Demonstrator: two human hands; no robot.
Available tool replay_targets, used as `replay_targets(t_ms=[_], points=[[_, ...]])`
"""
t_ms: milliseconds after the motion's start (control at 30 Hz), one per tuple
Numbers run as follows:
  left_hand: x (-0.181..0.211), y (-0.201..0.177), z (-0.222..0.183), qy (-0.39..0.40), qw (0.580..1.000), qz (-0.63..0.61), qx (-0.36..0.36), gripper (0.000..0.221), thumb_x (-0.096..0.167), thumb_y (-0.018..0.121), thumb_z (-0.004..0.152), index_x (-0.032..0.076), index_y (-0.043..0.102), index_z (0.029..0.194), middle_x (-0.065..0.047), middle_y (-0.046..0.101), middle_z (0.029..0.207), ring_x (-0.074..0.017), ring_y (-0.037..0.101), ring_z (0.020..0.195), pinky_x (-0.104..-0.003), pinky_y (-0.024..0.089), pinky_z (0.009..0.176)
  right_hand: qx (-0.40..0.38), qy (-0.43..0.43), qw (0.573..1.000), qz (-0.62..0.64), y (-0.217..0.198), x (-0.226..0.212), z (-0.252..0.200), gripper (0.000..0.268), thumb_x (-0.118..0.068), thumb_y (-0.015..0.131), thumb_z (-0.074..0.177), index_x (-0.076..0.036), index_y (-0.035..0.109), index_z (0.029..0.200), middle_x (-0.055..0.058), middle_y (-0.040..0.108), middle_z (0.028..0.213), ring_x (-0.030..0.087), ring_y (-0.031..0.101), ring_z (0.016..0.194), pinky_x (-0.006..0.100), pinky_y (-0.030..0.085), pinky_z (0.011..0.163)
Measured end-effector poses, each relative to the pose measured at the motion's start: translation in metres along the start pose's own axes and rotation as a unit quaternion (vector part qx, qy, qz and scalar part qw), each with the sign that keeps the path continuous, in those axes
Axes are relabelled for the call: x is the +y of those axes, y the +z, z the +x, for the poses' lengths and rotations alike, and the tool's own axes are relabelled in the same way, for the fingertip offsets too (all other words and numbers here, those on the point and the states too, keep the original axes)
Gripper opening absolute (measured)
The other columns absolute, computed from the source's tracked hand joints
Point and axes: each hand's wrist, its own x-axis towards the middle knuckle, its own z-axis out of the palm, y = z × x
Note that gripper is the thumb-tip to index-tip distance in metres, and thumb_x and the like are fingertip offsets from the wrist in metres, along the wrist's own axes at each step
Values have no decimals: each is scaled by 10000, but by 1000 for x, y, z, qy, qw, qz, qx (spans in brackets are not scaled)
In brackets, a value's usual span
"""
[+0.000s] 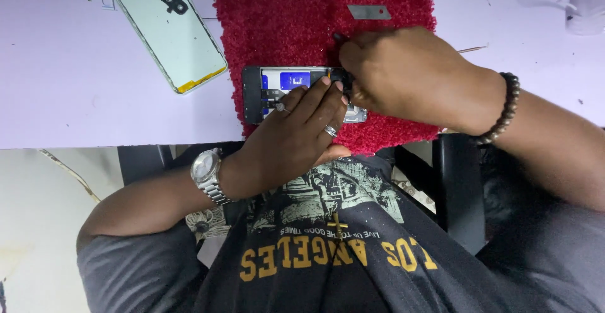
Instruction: Removing internal screws and prying off a plastic shield to disassemble a mobile phone
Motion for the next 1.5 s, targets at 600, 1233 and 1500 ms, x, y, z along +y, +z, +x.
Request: replay_targets(t_ms=[600,1233,1500], points=[[-1,-1,-1,9,999,34,0,815,754,598,1073,17,640,1418,-165,655,1451,-339,576,1398,-404,495,1170,113,79,990,39,15,57,-25,239,-317,671,1181,-82,705,1201,161,749,1052,418,697,880,542,511,694],[5,0,-10,19,990,127,-50,1192,1028,523,884,44,591,1553,-153,545,1582,-344,447,1523,-467,321,1297,464,-39,816,343,20,-17,-21,277,-125,503,1243,65,302,1246,359,690,973,453,805,942,412,616,800],[4,3,-12,30,991,122,-50,1156,1008,511,954,28,591,1562,-193,539,1605,-371,454,1520,-490,313,1304,454,-27,818,352,22,-13,-17,245,-140,481,1268,40,314,1279,323,680,959,418,794,914,388,574,802]])
